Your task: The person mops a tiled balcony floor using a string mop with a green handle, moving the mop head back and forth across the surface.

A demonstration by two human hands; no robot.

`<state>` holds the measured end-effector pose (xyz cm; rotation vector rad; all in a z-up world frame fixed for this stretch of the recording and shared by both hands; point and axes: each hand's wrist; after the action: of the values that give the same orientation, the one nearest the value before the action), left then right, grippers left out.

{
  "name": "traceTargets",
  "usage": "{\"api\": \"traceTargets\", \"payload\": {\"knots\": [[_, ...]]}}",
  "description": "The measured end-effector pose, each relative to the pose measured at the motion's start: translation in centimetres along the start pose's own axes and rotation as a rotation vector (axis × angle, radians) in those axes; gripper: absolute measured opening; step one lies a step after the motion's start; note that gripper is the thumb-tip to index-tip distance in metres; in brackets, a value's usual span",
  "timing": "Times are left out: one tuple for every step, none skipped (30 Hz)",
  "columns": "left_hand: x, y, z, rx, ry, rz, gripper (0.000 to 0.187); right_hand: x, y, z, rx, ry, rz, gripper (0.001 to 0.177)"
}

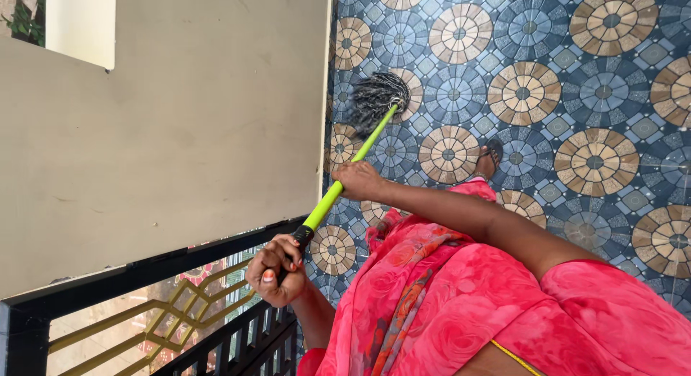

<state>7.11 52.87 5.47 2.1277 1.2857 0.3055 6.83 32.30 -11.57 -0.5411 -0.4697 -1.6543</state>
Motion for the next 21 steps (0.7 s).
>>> {"api": "traceTargets", "payload": {"knots": [[0.1, 0.6, 0.4, 0.019, -0.009, 0.014, 0.040, 0.2, 0.1, -0.2, -0.019, -0.011, 0.009, 0.024], [0.0, 1.2, 1.1, 0.038, -0.017, 0.027, 0.040, 0.7, 0.5, -0.9, -0.031, -0.022, -0.032, 0.027], [-0.1, 1.5, 1.7, 0.065, -0.022, 0.043, 0.041, 1.0, 0.5, -1.7, -0.048, -0.026, -0.070, 0.030], [-0.5, 1.9, 2.7, 0.084, -0.031, 0.058, 0.040, 1.4, 0.5, -2.8, -0.064, -0.031, -0.107, 0.033], [-1.2, 2.4, 4.3, 0.103, -0.041, 0.074, 0.040, 1.9, 0.5, -4.2, -0.086, -0.036, -0.137, 0.030], [-2.0, 2.8, 5.9, 0.122, -0.051, 0.090, 0.039, 2.7, 0.5, -5.8, -0.107, -0.041, -0.166, 0.028], [-3.1, 3.1, 7.5, 0.144, -0.090, 0.125, 0.039, 3.7, 0.5, -7.7, -0.127, -0.049, -0.199, 0.026], [-4.3, 3.1, 9.3, 0.166, -0.128, 0.160, 0.039, 4.7, 0.4, -9.8, -0.160, -0.068, -0.243, 0.021], [-5.7, 3.0, 11.1, 0.184, -0.137, 0.196, 0.038, 5.7, 0.1, -11.9, -0.194, -0.088, -0.285, 0.017], [-7.3, 2.7, 12.9, 0.202, -0.147, 0.231, 0.037, 6.7, -0.5, -14.2, -0.199, -0.104, -0.356, 0.015], [-9.1, 2.4, 14.7, 0.199, -0.159, 0.287, 0.036, 7.8, -1.2, -16.4, -0.203, -0.121, -0.427, 0.013], [-10.9, 2.0, 16.4, 0.195, -0.172, 0.343, 0.035, 9.0, -2.2, -18.5, -0.245, -0.127, -0.444, 0.013], [-12.6, 1.5, 17.8, 0.202, -0.189, 0.384, 0.033, 10.2, -3.4, -20.5, -0.287, -0.132, -0.461, 0.013], [-14.4, 0.9, 19.0, 0.208, -0.205, 0.425, 0.032, 11.1, -4.9, -22.2, -0.299, -0.130, -0.512, 0.013], [-16.2, 0.5, 20.2, 0.209, -0.252, 0.460, 0.031, 11.9, -6.4, -23.7, -0.312, -0.125, -0.564, 0.014], [-18.0, 0.1, 21.1, 0.209, -0.299, 0.495, 0.030, 12.7, -8.1, -25.1, -0.319, -0.151, -0.594, 0.016], [-19.7, -0.3, 21.7, 0.214, -0.330, 0.536, 0.030, 13.5, -9.7, -26.3, -0.326, -0.177, -0.626, 0.017], [-21.1, -0.6, 22.1, 0.218, -0.360, 0.577, 0.030, 14.0, -11.3, -27.2, -0.396, -0.181, -0.634, 0.014], [-22.4, -0.9, 22.3, 0.225, -0.386, 0.625, 0.030, 14.3, -13.2, -27.9, -0.468, -0.184, -0.642, 0.011], [-23.6, -1.1, 22.4, 0.231, -0.411, 0.674, 0.030, 14.5, -14.8, -28.5, -0.508, -0.184, -0.670, 0.013], [-24.7, -1.2, 22.2, 0.234, -0.435, 0.720, 0.029, 14.7, -16.2, -28.9, -0.549, -0.184, -0.698, 0.015]]}}
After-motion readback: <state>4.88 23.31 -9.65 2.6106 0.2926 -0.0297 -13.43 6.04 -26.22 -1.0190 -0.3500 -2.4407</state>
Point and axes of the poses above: each hand's wrist, its own y-axis towards the middle knuckle, its own x-axis out of the back of the hand, z = x × y, and after that the axes turned 15 degrees about y, right-handed
